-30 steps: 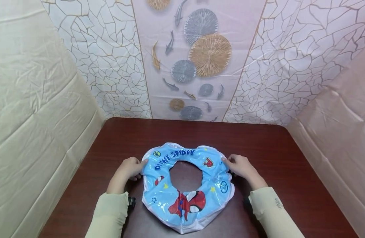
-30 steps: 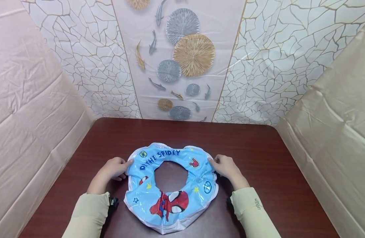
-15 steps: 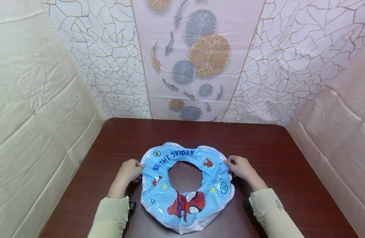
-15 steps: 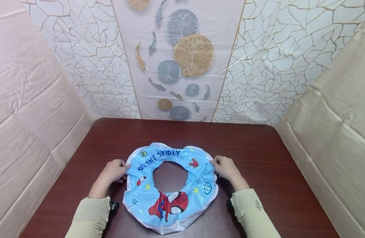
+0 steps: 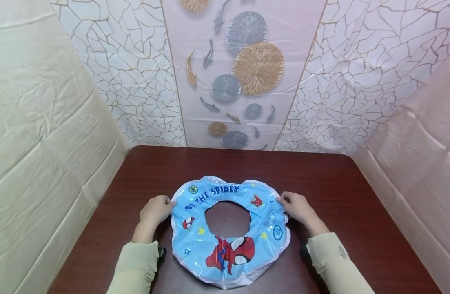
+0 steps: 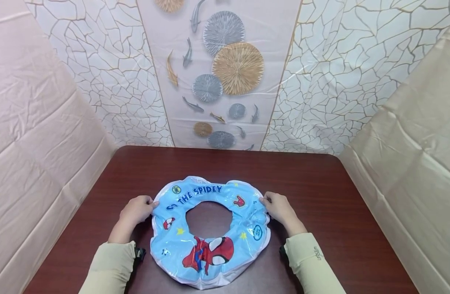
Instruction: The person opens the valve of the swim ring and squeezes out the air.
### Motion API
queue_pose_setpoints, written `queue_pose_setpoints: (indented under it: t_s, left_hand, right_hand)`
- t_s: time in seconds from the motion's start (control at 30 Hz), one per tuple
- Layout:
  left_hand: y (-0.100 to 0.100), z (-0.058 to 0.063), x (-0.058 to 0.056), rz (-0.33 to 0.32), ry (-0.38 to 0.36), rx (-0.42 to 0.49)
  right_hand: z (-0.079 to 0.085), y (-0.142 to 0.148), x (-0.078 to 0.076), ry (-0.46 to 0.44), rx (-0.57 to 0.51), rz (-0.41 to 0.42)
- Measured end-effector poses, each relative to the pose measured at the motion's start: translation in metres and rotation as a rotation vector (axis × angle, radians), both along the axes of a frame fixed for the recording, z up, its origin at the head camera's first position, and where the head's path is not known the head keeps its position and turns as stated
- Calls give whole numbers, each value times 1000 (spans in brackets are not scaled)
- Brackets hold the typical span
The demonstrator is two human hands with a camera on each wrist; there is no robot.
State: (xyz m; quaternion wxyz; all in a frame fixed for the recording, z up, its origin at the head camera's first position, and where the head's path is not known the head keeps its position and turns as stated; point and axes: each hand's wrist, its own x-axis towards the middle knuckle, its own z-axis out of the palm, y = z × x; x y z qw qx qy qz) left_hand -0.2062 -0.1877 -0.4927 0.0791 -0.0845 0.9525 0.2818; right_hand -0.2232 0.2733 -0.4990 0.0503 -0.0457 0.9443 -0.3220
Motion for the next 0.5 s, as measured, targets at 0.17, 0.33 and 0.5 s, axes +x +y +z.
queue_pose_setpoints:
  t_s: [0.17,0.33,0.5]
  left_hand:
    - [-4,-1,0,10,2,-7]
    - [-7,-2,-2,10,10,-2]
    - [-9,-3,-3,23,18,42]
  right_hand:
    - [-4,4,-3,20,30,6]
    - [-6,6,-6,39,45,3]
    - [-5,7,-6,28,72,-14]
